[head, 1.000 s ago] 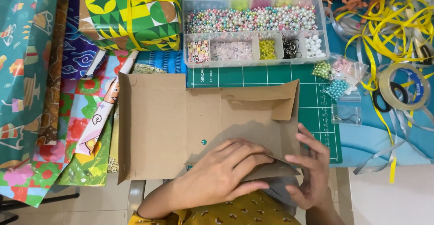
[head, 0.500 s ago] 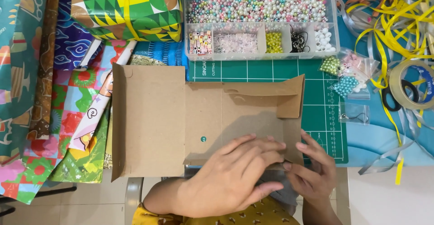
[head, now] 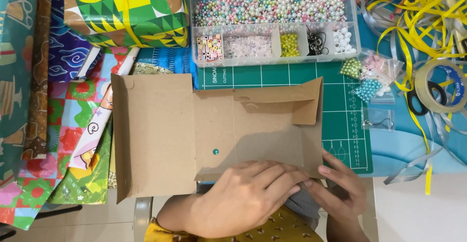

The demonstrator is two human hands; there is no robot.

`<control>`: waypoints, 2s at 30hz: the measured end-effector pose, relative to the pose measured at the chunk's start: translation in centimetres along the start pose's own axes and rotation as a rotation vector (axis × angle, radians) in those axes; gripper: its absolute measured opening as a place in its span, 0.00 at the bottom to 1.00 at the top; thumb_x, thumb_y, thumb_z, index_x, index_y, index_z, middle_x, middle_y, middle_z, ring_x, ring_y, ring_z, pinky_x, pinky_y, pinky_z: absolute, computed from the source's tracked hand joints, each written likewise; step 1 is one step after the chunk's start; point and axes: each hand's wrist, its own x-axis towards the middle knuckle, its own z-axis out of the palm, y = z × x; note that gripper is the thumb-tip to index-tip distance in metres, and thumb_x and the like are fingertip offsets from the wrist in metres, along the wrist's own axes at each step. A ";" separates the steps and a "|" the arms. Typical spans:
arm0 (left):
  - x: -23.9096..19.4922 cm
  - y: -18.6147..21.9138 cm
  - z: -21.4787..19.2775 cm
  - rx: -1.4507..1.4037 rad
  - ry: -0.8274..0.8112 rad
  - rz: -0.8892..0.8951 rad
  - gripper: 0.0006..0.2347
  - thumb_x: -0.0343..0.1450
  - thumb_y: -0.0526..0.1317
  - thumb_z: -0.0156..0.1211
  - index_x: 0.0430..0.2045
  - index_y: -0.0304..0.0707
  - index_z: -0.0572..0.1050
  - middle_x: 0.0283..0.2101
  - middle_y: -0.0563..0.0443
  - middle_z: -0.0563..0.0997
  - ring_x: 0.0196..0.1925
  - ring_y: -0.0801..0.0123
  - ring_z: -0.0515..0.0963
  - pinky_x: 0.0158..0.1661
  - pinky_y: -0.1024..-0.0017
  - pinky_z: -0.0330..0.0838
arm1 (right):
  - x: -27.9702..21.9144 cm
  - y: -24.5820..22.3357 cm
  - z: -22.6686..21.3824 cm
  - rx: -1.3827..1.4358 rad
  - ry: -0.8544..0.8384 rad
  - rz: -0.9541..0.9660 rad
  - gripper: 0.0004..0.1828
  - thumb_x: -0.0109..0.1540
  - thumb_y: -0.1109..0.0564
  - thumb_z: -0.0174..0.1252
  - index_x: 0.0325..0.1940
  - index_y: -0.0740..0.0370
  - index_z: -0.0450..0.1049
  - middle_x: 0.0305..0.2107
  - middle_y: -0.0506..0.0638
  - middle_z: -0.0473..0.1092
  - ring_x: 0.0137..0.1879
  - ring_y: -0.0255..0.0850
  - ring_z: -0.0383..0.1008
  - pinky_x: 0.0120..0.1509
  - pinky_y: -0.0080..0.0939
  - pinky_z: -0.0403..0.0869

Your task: The person folds a flat cardboard sheet into a box shape, tucks flaps into slots, and uses scissors to trim excess material from the corners. The box is assembled on a cutting mat surrounded by craft supplies.

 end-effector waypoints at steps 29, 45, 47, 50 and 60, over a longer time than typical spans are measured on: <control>0.3 0.1 1.1 0.105 -0.037 -0.094 0.11 0.75 0.31 0.56 0.51 0.38 0.76 0.44 0.49 0.83 0.41 0.58 0.81 0.37 0.64 0.76 | 1.6 -1.6 -0.6 -0.245 -0.016 -0.235 0.08 0.59 0.69 0.69 0.39 0.63 0.78 0.38 0.59 0.75 0.43 0.51 0.77 0.47 0.54 0.84; 0.1 -0.1 1.0 0.074 -0.123 -0.028 0.18 0.76 0.36 0.53 0.63 0.39 0.69 0.51 0.46 0.82 0.45 0.56 0.81 0.42 0.63 0.75 | -1.2 -0.5 -0.5 -0.245 0.063 -0.119 0.05 0.61 0.62 0.67 0.40 0.60 0.78 0.40 0.55 0.74 0.44 0.50 0.77 0.49 0.54 0.82; 0.1 0.0 1.1 0.101 -0.083 -0.042 0.18 0.80 0.46 0.51 0.63 0.40 0.71 0.51 0.47 0.83 0.44 0.58 0.82 0.39 0.64 0.75 | -2.1 0.3 -0.5 -0.284 0.103 -0.139 0.04 0.65 0.55 0.64 0.43 0.55 0.78 0.41 0.52 0.74 0.45 0.47 0.75 0.47 0.50 0.80; 0.0 -0.2 1.4 0.166 -0.097 -0.029 0.20 0.77 0.51 0.55 0.60 0.42 0.72 0.51 0.50 0.83 0.44 0.59 0.82 0.39 0.64 0.74 | -2.7 1.0 -0.8 -0.207 0.124 -0.033 0.08 0.64 0.55 0.64 0.44 0.53 0.72 0.40 0.50 0.74 0.43 0.48 0.76 0.49 0.50 0.81; -0.2 -0.6 1.5 0.118 -0.148 0.006 0.22 0.74 0.29 0.53 0.66 0.41 0.67 0.51 0.48 0.83 0.43 0.55 0.81 0.44 0.60 0.72 | -2.7 -0.3 -1.9 -0.377 0.065 -0.025 0.08 0.64 0.54 0.68 0.45 0.51 0.77 0.46 0.51 0.69 0.51 0.50 0.72 0.51 0.52 0.78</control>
